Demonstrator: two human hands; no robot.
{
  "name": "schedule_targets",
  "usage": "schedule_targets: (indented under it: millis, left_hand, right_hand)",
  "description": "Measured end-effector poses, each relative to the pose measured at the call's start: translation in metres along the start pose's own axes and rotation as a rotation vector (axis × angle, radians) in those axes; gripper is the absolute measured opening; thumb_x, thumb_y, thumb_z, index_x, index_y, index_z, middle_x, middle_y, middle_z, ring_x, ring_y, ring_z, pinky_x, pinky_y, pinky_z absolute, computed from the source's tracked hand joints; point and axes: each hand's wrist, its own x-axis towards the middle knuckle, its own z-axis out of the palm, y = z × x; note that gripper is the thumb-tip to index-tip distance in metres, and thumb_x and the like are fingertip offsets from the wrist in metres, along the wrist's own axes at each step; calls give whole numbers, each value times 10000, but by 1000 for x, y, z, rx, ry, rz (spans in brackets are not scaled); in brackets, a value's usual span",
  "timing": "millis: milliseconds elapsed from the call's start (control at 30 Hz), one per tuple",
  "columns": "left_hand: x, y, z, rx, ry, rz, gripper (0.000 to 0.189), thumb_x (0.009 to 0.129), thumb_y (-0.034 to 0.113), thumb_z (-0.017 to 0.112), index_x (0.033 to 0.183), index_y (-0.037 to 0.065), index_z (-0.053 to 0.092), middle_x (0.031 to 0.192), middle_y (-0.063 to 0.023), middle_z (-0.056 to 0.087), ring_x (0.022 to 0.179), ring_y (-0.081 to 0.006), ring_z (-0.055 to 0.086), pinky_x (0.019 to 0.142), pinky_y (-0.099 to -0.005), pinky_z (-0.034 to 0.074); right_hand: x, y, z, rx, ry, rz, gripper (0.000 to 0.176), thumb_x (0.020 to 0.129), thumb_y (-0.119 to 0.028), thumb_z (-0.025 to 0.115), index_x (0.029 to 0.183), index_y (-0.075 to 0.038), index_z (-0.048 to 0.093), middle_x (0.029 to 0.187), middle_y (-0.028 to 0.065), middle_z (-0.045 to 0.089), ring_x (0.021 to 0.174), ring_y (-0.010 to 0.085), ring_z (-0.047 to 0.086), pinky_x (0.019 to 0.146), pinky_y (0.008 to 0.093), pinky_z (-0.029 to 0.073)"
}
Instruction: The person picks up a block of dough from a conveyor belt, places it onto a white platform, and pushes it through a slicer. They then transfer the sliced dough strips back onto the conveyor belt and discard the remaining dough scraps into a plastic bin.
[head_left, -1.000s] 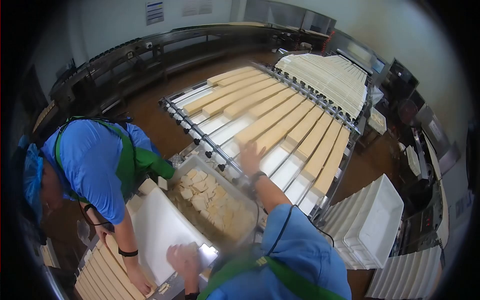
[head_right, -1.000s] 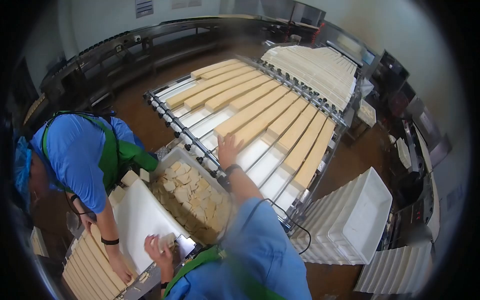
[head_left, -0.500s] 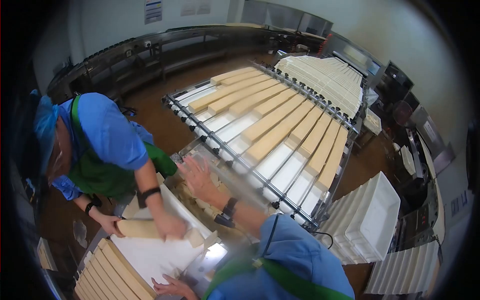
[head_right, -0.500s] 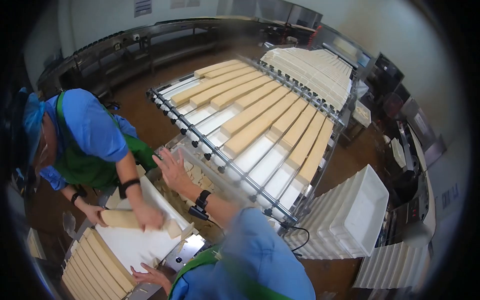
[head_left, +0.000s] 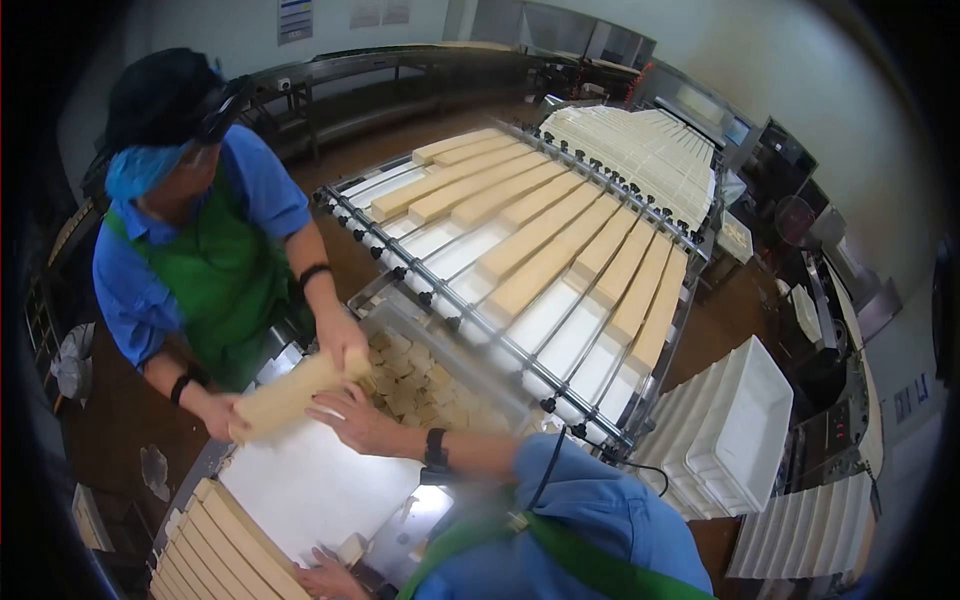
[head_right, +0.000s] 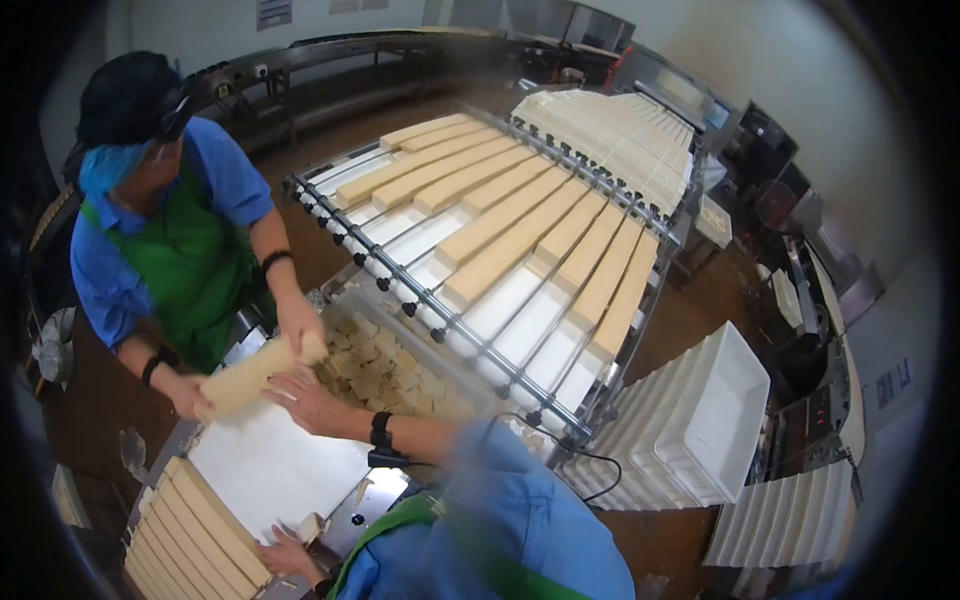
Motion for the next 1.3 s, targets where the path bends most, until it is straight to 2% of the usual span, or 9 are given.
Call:
schedule_targets:
  millis: [267, 400, 500, 567, 700, 833, 967, 1067, 1300]
  left_hand:
    - [46, -27, 101, -437, -72, 208, 667, 968, 368, 748, 1444, -51, 539, 1267, -310, 554, 1195, -483, 546, 1019, -557, 481]
    - [38, -8, 71, -639, -108, 220, 597, 970, 254, 749, 1432, -62, 542, 1307, -320, 541, 1207, -474, 544, 1029, -549, 481]
    - [27, -9, 42, -419, 54, 201, 534, 978, 133, 728, 1430, -67, 527, 1355, -277, 529, 1259, -418, 546, 1076, -492, 484]
    - [16, -14, 41, -1031, 52, 67, 515, 952, 81, 711, 1415, -64, 543, 1285, -283, 565, 1238, -452, 526, 1075, -537, 438]
    - [3, -18, -2, -529, 195, 113, 564, 907, 79, 736, 1412, -35, 512, 1361, -285, 466, 1260, -440, 474, 1102, -517, 381]
    - [-6, -11, -19, -502, 192, -159, 634, 875, 162, 792, 1424, -3, 520, 1356, -248, 418, 1238, -421, 438, 1100, -522, 361]
    - [-2, -15, -31, -232, 287, -330, 756, 850, 150, 820, 1493, 4, 450, 1378, -252, 403, 1235, -438, 474, 1083, -503, 401]
    - [10, -32, -32, -504, 179, -360, 826, 817, 160, 858, 1505, 0, 430, 1379, -256, 401, 1194, -453, 545, 1039, -494, 468]
    - [35, -21, -36, -385, 40, -294, 884, 774, 184, 903, 1504, 11, 435, 1368, -245, 421, 1200, -458, 570, 982, -503, 516]
  right_hand:
    - [8, -29, 90, 121, -364, -1, 662, 911, -121, 696, 1533, -61, 475, 1505, 233, 467, 1486, 407, 384, 1253, 640, 219]
    - [12, -28, 127, 107, -557, 2, 660, 926, -217, 716, 1532, -76, 493, 1517, 232, 488, 1502, 411, 374, 1242, 645, 242]
    - [22, -17, 157, -26, -571, -87, 648, 926, -285, 717, 1515, -101, 519, 1486, 202, 531, 1481, 400, 397, 1225, 645, 268]
    - [31, -12, 174, 25, -576, -67, 626, 911, -293, 705, 1494, -127, 548, 1450, 182, 567, 1454, 391, 421, 1199, 645, 297]
    - [57, 5, 210, 99, -365, -258, 527, 926, -183, 656, 1414, -2, 578, 1326, 214, 609, 1281, 379, 537, 1119, 516, 396]
    - [111, -25, 193, 201, -546, -92, 529, 903, -98, 686, 1414, 0, 589, 1299, 215, 629, 1254, 400, 548, 1094, 492, 438]
    - [132, -44, 235, 282, -580, -225, 516, 909, -95, 685, 1405, 8, 588, 1241, 225, 626, 1189, 411, 556, 1062, 501, 447]
    - [153, -74, 287, 385, -524, -397, 502, 913, -107, 695, 1389, 14, 593, 1233, 227, 620, 1156, 422, 555, 1049, 505, 450]
    - [189, -120, 362, 106, -628, -211, 442, 932, -293, 715, 1253, 1, 641, 1236, 198, 600, 1237, 394, 522, 1029, 514, 466]
